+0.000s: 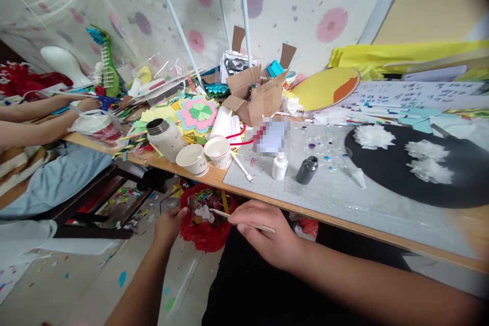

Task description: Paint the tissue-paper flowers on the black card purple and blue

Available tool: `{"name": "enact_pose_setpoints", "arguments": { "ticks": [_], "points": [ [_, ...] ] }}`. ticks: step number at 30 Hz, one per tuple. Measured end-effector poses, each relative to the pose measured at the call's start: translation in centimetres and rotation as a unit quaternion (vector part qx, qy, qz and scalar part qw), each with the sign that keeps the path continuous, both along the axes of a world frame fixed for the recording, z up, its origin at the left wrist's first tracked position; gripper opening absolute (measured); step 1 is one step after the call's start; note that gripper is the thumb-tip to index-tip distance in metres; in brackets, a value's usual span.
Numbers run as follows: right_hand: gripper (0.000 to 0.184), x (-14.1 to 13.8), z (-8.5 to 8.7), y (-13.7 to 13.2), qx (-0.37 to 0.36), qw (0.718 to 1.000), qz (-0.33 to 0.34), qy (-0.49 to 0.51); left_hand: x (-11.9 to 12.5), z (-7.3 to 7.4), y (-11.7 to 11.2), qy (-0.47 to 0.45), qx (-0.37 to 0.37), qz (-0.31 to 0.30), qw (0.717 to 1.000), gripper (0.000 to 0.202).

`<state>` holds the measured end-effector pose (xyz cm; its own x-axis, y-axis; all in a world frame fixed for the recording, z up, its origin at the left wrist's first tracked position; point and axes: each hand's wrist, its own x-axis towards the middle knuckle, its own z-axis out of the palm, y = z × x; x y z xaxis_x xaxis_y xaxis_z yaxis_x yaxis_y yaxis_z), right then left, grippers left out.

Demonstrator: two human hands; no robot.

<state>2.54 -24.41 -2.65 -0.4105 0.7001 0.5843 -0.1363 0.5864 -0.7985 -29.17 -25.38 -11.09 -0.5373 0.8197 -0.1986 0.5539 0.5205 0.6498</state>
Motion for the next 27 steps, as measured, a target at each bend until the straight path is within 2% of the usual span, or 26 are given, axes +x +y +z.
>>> {"name": "enact_pose_setpoints", "arguments": {
  "ticks": [3,4,6,9,11,12,14,16,19,23,27],
  "points": [
    [0.024,2.9,1.8,-0.2,0.046,0.999,-0.014,-0.02,-0.2,-0.6,0.1,0.001,-0.006,0.006,1.0,0.032],
    [0.026,4.1,2.5,-0.4,0.064,0.997,-0.024,-0.03,0.3,-0.6,-0.1,-0.006,0.004,0.001,1.0,0.029],
    [0.03,6.9,3.5,-0.9,0.086,0.994,-0.055,-0.044,1.9,-0.1,-0.5,-0.042,0.029,-0.038,0.998,0.035],
    [0.028,10.7,4.0,-1.8,0.069,0.988,-0.123,-0.059,5.2,1.7,-1.1,-0.115,0.051,-0.101,0.987,0.045],
    [0.025,12.7,3.7,-2.3,0.034,0.984,-0.174,-0.016,7.5,3.3,-1.2,-0.15,0.057,-0.137,0.977,0.045],
    [0.026,13.5,3.4,-2.4,0.023,0.98,-0.197,0.013,8.7,4.2,-1.2,-0.196,0.061,-0.166,0.965,0.045],
    [0.03,14.6,3.1,-2.4,0.028,0.971,-0.233,0.04,11.3,6.0,-1.0,-0.314,0.098,-0.214,0.92,0.046],
    [0.036,14.9,3.4,-2.2,0.056,0.967,-0.247,0.011,14.3,7.9,-0.6,-0.392,0.096,-0.258,0.878,0.042],
    [0.042,14.3,4.8,-1.5,0.103,0.968,-0.224,-0.052,19.4,10.6,0.3,-0.462,0.111,-0.305,0.825,0.048],
    [0.039,12.3,6.6,-0.5,0.137,0.964,-0.225,-0.038,25.2,13.0,1.5,-0.568,0.2,-0.279,0.748,0.046],
    [0.033,10.4,6.6,0.2,0.127,0.958,-0.255,0.018,27.8,13.7,1.6,-0.613,0.21,-0.243,0.722,0.045]
  ]
}}
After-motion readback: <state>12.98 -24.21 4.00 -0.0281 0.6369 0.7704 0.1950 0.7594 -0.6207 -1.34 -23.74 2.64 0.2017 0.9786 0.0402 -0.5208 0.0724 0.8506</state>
